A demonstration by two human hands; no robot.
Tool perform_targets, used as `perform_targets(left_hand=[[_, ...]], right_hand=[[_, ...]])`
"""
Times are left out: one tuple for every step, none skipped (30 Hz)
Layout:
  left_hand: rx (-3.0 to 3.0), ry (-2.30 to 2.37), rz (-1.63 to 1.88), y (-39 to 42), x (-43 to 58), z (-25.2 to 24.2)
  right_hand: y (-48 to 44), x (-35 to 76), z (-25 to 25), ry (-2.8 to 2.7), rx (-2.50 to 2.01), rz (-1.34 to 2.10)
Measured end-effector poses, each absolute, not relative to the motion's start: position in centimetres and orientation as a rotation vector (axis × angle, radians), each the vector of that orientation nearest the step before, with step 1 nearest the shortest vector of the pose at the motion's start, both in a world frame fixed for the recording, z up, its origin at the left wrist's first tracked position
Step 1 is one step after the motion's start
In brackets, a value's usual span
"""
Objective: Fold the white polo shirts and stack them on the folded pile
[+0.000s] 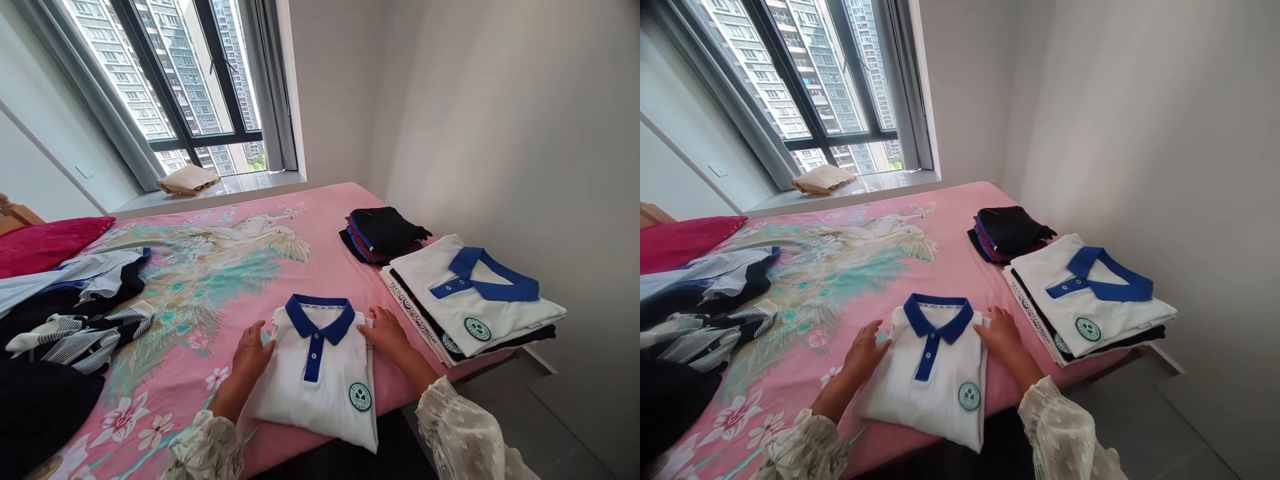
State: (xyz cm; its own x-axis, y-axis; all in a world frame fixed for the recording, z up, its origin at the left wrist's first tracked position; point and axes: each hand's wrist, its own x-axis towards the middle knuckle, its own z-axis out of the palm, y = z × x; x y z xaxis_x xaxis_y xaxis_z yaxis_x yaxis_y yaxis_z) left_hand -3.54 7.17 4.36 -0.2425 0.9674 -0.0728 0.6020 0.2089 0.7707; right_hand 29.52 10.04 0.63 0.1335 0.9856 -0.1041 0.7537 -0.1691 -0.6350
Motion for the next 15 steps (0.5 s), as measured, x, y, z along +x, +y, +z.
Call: perform_targets(left_hand=[[1.564,1.940,0.894,7.0,-2.9,4.3],[1.705,1.921,0.943,6.7,-2.1,4.0],[1.853,1.869,0.977,6.3,-1.0,3.7],[1.984,1.802,0.988,5.8,0.1,3.4],[2.068,1.741,0.976,5.4,1.2,2.9],[2.090,1.702,0.947,5.0,2.3,2.4],[2.079,1.691,0.916,4.7,3.2,1.9],[2.051,1.697,0.889,4.5,3.9,1.5],[2.017,1.711,0.877,4.4,4.3,1.1],[1.987,1.723,0.875,4.4,4.6,0.8],[1.971,1.732,0.877,4.4,4.7,0.7],[1.961,1.734,0.887,4.3,4.6,0.7],[1.941,1.731,0.908,4.1,4.5,0.8],[1.900,1.727,0.942,3.9,4.5,1.0],[1.834,1.730,0.989,3.6,4.4,1.3]], right_hand=[[10.2,29.4,0.6,-1.715,-1.963,0.677],[10.5,29.3,0.5,-1.745,-1.938,0.670],[10.9,29.2,0.5,-1.760,-1.922,0.685],[11.5,29.0,0.5,-1.763,-1.919,0.707],[12.1,28.8,0.5,-1.765,-1.923,0.726],[12.8,28.6,0.6,-1.772,-1.925,0.746],[13.4,28.4,0.7,-1.781,-1.924,0.768],[13.9,28.2,0.8,-1.791,-1.918,0.791],[14.3,28.0,1.0,-1.799,-1.905,0.814],[14.6,27.9,1.2,-1.803,-1.886,0.836],[14.8,27.8,1.3,-1.804,-1.861,0.859],[14.8,27.7,1.4,-1.802,-1.831,0.881],[14.7,27.7,1.5,-1.798,-1.800,0.902],[14.6,27.6,1.5,-1.792,-1.768,0.919],[14.5,27.6,1.5,-1.785,-1.738,0.934]])
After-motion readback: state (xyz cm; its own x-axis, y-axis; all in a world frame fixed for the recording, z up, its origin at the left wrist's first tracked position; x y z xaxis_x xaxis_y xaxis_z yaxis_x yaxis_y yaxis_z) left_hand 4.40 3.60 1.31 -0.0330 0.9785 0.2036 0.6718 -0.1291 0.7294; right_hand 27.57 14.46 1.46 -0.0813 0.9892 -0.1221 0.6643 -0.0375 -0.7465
